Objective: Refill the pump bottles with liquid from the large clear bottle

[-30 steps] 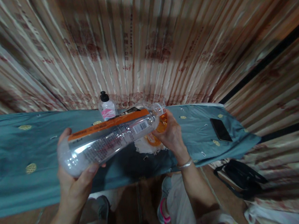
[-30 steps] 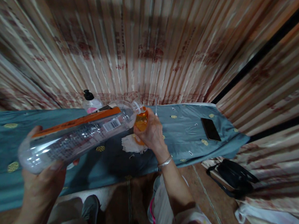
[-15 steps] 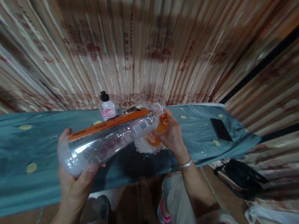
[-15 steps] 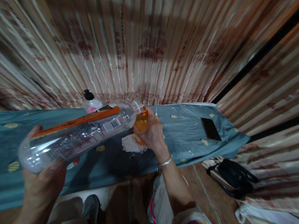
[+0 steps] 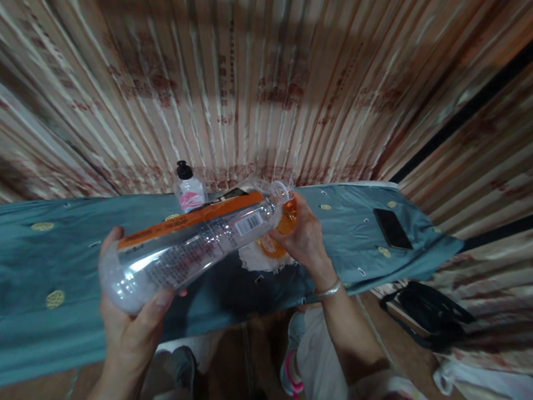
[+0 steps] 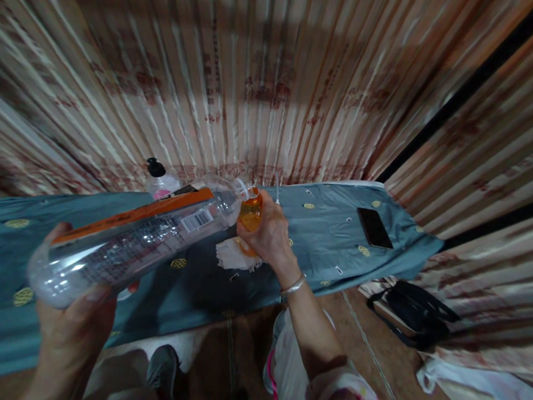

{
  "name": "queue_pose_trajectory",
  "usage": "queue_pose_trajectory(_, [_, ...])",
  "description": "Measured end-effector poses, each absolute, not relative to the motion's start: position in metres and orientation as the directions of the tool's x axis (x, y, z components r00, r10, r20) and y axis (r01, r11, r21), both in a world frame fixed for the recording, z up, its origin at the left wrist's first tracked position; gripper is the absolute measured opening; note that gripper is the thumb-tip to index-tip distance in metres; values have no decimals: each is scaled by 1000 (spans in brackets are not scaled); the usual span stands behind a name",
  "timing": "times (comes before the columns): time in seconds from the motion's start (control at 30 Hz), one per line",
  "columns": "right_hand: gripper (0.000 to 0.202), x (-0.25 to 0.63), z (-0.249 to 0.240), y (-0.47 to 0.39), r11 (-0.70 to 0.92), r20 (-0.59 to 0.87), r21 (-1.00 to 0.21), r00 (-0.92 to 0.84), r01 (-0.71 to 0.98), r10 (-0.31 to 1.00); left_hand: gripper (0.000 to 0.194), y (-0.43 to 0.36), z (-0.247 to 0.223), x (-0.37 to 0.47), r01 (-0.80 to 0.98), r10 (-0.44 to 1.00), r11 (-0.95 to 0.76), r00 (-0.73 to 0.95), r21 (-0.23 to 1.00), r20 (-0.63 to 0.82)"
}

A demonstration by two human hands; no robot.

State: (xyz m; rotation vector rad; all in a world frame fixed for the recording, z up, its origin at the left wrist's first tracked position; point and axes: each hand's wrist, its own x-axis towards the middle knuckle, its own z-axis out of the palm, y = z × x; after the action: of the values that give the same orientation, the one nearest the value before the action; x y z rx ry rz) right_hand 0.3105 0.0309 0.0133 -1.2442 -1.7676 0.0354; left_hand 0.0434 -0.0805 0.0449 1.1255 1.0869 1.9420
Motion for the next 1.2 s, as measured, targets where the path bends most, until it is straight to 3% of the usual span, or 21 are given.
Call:
queue_pose_trajectory(0.63, [75, 311, 15, 30, 474, 656, -504, -37, 722, 754, 99, -80, 47, 45, -85, 826, -443, -425, 893, 369])
queue_pose_trajectory(1.2, [70, 310, 19, 28, 467, 642, -521, -32, 714, 766, 92, -78, 47, 43, -158, 823, -483, -416, 861, 386])
